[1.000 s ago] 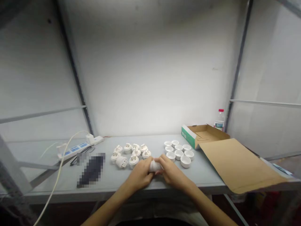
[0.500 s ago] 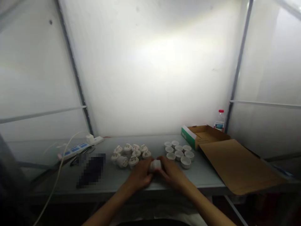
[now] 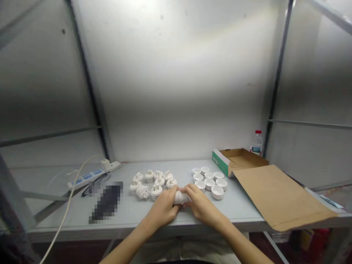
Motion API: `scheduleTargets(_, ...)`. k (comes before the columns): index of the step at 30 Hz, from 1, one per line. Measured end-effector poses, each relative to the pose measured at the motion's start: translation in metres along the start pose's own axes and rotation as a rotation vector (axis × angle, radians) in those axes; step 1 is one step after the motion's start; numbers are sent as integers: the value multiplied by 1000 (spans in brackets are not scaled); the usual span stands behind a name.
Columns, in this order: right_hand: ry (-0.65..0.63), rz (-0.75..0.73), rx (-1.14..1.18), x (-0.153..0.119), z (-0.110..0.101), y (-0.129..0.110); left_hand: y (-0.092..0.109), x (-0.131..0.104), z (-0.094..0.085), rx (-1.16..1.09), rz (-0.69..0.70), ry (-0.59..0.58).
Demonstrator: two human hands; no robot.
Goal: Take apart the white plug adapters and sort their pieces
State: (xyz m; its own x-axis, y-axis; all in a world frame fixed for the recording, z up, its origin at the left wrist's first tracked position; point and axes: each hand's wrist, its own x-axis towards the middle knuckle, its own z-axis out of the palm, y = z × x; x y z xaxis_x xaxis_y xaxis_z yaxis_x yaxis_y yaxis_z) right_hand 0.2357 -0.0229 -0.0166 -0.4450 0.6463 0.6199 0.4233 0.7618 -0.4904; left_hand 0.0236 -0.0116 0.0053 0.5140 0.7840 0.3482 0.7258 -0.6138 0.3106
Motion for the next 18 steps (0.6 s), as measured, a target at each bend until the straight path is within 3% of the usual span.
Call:
scheduleTargets(12,34,-115,-31,1,2,6,9,1,-13,7,-8,-44)
scheduleTargets(18,14,-56,13,-1,-4,-7,7,1,-10,-19,-26,-20)
